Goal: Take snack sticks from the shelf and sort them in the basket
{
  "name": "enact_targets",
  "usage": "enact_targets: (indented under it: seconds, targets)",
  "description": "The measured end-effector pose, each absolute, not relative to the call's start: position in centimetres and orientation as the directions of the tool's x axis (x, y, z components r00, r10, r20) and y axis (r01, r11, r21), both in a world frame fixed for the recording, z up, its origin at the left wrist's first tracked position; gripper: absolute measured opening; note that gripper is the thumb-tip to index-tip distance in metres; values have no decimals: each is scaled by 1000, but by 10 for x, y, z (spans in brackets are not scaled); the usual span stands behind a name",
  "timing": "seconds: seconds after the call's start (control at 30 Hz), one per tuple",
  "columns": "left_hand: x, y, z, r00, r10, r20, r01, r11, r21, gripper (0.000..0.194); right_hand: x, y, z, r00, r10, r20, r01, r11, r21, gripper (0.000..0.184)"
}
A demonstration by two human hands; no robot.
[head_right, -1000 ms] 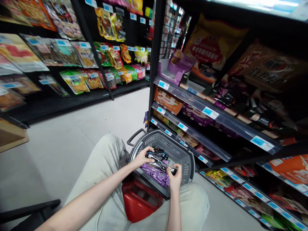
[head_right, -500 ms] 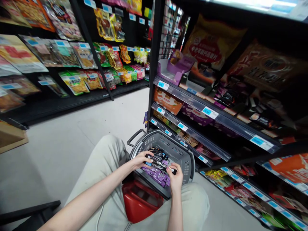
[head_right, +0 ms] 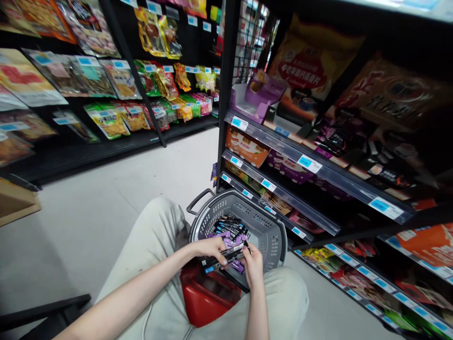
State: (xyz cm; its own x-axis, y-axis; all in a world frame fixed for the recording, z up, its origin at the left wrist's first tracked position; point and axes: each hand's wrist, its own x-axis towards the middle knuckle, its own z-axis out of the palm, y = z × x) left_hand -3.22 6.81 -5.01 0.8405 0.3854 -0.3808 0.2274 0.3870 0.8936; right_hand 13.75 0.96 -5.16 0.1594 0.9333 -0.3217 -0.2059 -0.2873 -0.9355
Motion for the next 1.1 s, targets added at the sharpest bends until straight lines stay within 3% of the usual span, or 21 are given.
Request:
enact_targets:
  seconds: [0.13,0.27,0.4,0.5,0.63,0.8,1.0,1.1]
  targets:
    - [-33,66,-48,869,318,-380,220,439,871,25,138,9,-56,159,933,-324,-228,-285,-931,22]
    - [-26,59,-53,838,378,-393,170,505,847,27,138,11,-58,281,941,-189,-46,-183,-982,21]
    - [-21,58,-60,810,471,-348,203,333,921,28,138,12,-59,328,937,-119,84,-155,-984,33]
    - [-19,60,-63,793,525,-308,179,282,943,29,137,13,-61,351,922,-162,14,-178,-984,30]
    - [-14,64,-62,660,691,-296,-70,448,891,28,127,13,-64,194,931,-308,-180,-275,-944,36]
    - [-12,73,-57,420,862,-284,-459,472,752,42,104,10,-68,-81,905,-418,-85,-424,-902,30]
    - [-17,79,-60,356,891,-283,-469,432,771,45,100,10,-66,-120,871,-477,-89,-488,-868,29]
    - [-21,85,-66,222,921,-320,-411,386,826,39,104,9,-63,-144,867,-477,-96,-492,-865,28]
